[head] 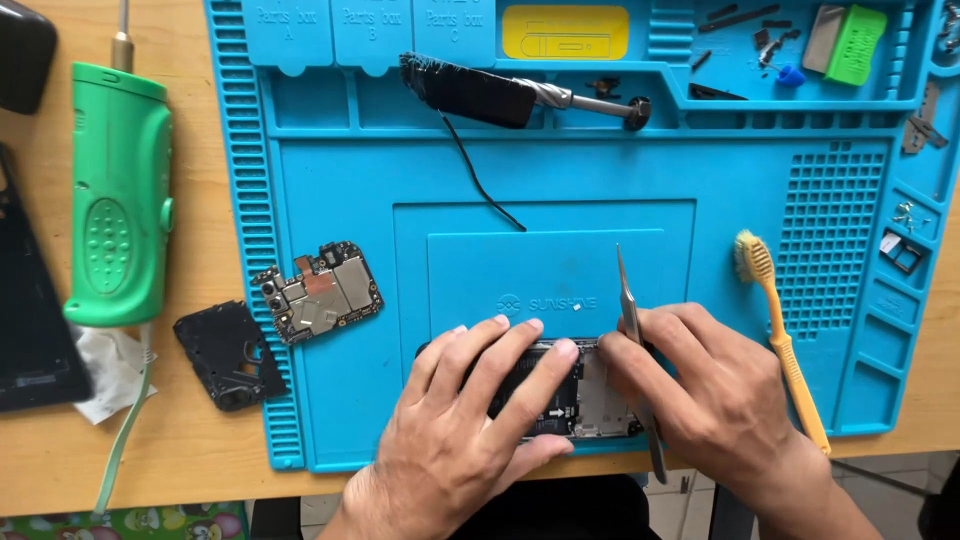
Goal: The person uses tweezers to remove small components from the internal frame of a disassembled smartphone. They carefully extract tiny screws and parts from the device's chassis and place them onto a blue silicone work mat. The person also handles the phone's battery and internal casing during the process.
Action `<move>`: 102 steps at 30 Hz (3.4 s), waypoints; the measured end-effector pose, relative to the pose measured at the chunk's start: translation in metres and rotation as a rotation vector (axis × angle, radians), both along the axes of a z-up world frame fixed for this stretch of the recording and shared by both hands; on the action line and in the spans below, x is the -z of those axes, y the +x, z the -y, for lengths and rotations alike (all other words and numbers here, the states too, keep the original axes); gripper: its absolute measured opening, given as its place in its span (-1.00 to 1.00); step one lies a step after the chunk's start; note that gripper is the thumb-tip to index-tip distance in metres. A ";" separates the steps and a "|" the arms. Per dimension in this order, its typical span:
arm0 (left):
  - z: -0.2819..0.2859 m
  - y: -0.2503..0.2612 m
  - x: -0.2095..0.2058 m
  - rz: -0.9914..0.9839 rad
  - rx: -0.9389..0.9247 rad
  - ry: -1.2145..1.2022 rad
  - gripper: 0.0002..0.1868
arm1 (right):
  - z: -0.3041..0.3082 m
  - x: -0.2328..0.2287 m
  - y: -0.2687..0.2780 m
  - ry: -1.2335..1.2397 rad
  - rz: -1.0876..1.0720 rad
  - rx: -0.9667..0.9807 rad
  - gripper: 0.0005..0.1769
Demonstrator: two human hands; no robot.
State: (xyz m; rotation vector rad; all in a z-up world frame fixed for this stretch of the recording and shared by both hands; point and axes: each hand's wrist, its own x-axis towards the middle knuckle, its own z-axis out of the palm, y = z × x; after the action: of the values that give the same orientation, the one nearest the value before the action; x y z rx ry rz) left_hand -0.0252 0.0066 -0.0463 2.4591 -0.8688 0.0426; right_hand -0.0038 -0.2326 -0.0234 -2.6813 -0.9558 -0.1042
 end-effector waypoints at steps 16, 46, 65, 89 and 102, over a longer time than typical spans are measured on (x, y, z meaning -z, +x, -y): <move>0.001 0.008 0.013 0.102 -0.046 -0.001 -0.46 | -0.003 0.012 0.011 0.008 -0.036 -0.041 -0.74; -0.001 0.006 0.008 0.050 -0.032 0.042 -0.38 | 0.019 0.003 -0.007 0.254 -0.241 0.204 -0.93; -0.016 0.047 -0.022 0.045 -0.056 -0.316 -0.88 | 0.019 0.024 -0.057 0.818 -0.067 0.425 -0.57; -0.015 0.049 0.002 0.045 0.034 -0.162 -0.81 | -0.003 0.010 0.030 0.586 -0.452 0.042 -0.93; -0.015 0.053 0.007 0.004 0.005 -0.137 -0.82 | -0.004 0.007 0.030 0.446 -0.488 -0.001 -0.81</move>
State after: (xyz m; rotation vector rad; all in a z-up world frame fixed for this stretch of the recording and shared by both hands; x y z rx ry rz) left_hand 0.0274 0.0220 -0.0536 2.3299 -0.8455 0.1023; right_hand 0.0262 -0.2288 -0.0301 -2.1477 -0.6804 0.2912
